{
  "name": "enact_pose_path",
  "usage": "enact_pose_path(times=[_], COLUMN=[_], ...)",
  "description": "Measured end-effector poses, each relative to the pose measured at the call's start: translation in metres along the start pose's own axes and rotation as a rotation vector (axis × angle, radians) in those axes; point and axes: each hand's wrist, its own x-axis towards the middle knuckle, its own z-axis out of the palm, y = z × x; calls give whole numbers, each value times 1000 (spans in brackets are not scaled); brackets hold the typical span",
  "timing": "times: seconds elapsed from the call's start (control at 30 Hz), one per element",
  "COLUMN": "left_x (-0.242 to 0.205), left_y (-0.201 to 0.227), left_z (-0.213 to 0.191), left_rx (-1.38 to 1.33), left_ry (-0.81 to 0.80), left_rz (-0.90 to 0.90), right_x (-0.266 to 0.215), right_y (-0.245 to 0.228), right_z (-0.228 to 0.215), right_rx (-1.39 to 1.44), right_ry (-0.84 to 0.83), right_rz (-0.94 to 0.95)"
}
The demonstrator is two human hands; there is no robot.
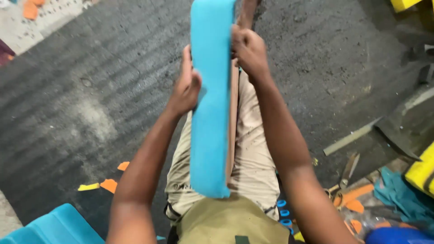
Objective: Reupholstering a chair seat by stretching blue fabric over a wooden and foam base and securing it with a pneumatic stapler.
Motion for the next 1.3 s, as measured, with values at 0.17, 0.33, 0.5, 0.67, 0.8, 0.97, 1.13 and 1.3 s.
enact_pose_path(times=[0.17,0.33,0.5,0.67,0.8,0.97,1.13,1.3], left_x=[86,126,131,131,134,123,147,119], left_y=[-12,-8,-10,3,31,-45,-84,2], left_z=[20,34,50,74,102,105,112,102], left_rx=[-135,-202,-135,40,172,240,244,493], left_ry=[-24,-34,-49,-80,-119,-47,-23,-81], left_rz=[-21,-12,50,108,222,72,10,415], right_x=[66,47,51,71,54,16,0,26], right_y=[57,26,11,72,72,53,33,63], right_z=[-1,-12,-40,-49,-59,-77,-102,-100], right_rx=[172,813,440,324,414,434,232,-124], right_ry=[75,124,54,181,350,479,465,402], right_rz=[-319,-272,114,-325,-373,-300,-244,-598])
